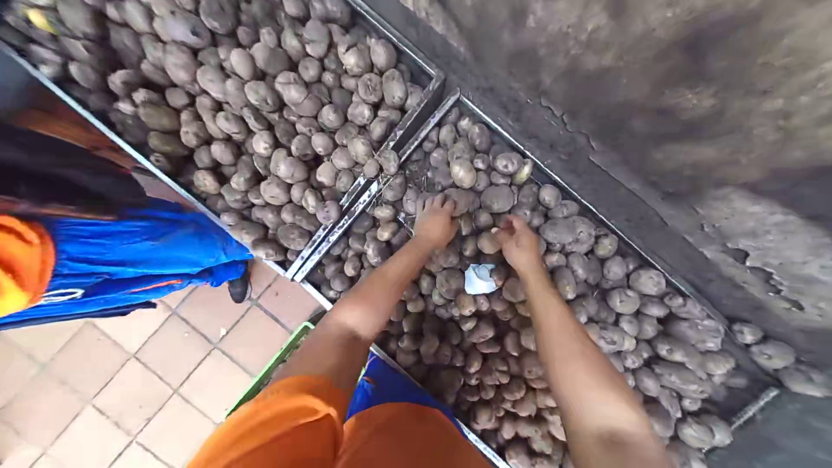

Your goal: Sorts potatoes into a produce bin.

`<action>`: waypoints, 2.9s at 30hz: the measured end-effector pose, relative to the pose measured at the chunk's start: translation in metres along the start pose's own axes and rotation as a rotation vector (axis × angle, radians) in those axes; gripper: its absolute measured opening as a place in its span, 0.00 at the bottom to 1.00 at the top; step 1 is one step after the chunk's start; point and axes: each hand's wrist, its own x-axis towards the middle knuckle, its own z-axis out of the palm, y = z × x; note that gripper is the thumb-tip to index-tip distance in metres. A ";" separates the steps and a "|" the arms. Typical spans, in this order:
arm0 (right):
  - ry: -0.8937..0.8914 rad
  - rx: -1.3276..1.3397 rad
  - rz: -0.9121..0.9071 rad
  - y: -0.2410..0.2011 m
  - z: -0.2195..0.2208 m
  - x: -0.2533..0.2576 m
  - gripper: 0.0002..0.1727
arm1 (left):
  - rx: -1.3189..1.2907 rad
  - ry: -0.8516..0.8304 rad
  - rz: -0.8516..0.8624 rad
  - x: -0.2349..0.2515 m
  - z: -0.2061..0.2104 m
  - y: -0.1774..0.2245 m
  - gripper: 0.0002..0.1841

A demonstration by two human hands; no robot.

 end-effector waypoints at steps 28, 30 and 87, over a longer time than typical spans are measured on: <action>-0.293 -0.499 -0.115 0.042 0.076 -0.062 0.42 | 0.088 -0.351 0.121 0.187 -0.048 0.011 0.40; -0.351 -0.515 -0.095 0.046 0.084 -0.075 0.44 | 0.142 -0.519 0.153 0.182 -0.044 0.005 0.34; -0.595 1.920 0.054 0.086 0.104 -0.187 0.52 | 0.224 -0.335 -0.087 -0.025 0.004 -0.054 0.33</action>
